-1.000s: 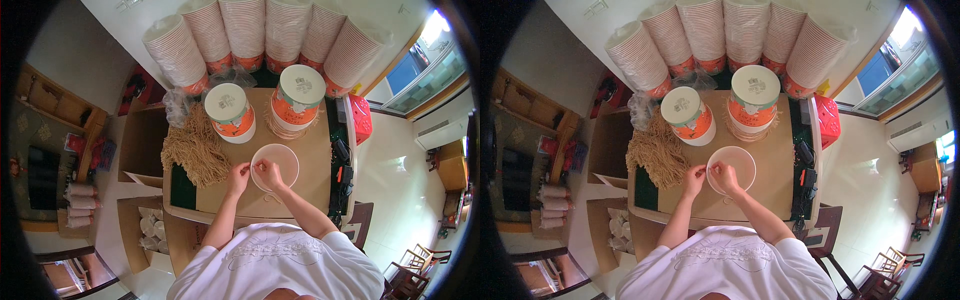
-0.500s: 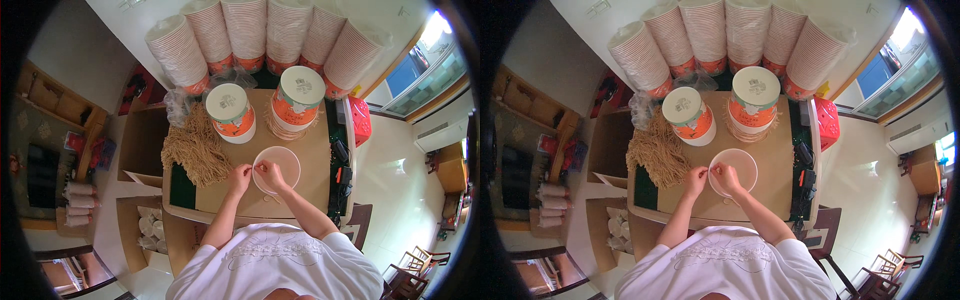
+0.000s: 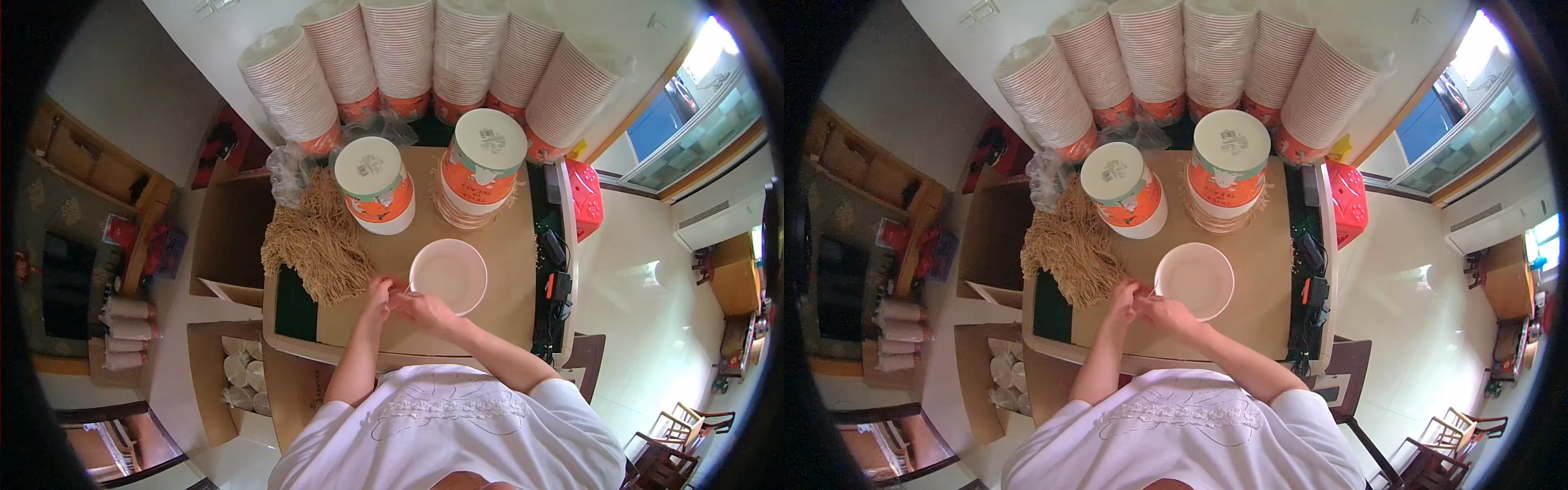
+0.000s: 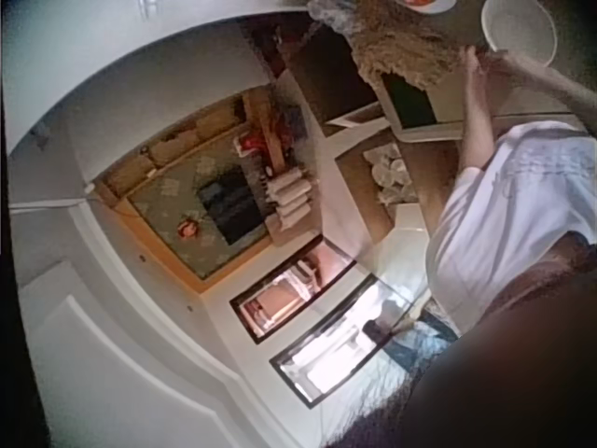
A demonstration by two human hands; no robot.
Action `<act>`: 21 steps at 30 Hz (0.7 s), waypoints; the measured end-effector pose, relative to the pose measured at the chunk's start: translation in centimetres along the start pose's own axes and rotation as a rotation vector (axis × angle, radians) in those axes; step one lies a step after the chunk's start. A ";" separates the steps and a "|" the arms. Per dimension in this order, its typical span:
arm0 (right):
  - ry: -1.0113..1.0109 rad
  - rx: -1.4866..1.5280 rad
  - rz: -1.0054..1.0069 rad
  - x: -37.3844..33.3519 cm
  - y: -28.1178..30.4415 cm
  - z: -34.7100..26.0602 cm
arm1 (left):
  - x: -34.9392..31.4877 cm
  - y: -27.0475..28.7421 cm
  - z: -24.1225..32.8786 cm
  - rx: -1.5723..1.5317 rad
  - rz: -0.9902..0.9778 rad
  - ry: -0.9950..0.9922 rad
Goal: Assembling and packaging large paper food containers and cups.
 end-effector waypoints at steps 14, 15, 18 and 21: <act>0.008 -0.939 0.008 4.3 4.7 1.5 | -2.6 -4.5 -1.3 -0.029 -0.193 0.205; -0.108 -0.979 -0.027 4.2 4.8 2.4 | -2.5 -5.2 -0.8 -0.062 -0.247 0.139; -0.259 -0.682 -0.043 4.1 5.1 4.5 | -2.6 -6.4 0.0 -0.099 -0.281 0.049; -0.187 -0.398 0.109 3.7 5.8 6.3 | -2.6 -6.8 0.1 -0.110 -0.258 0.045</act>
Point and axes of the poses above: each hand's wrist, its own x-axis towards the middle knuckle, its own y-axis out of the back of the hand, z = x × y, the point moved 8 cm from there along x, towards the middle knuckle, and after that the axes turned 14 degrees about -y, right-handed, at the moved point
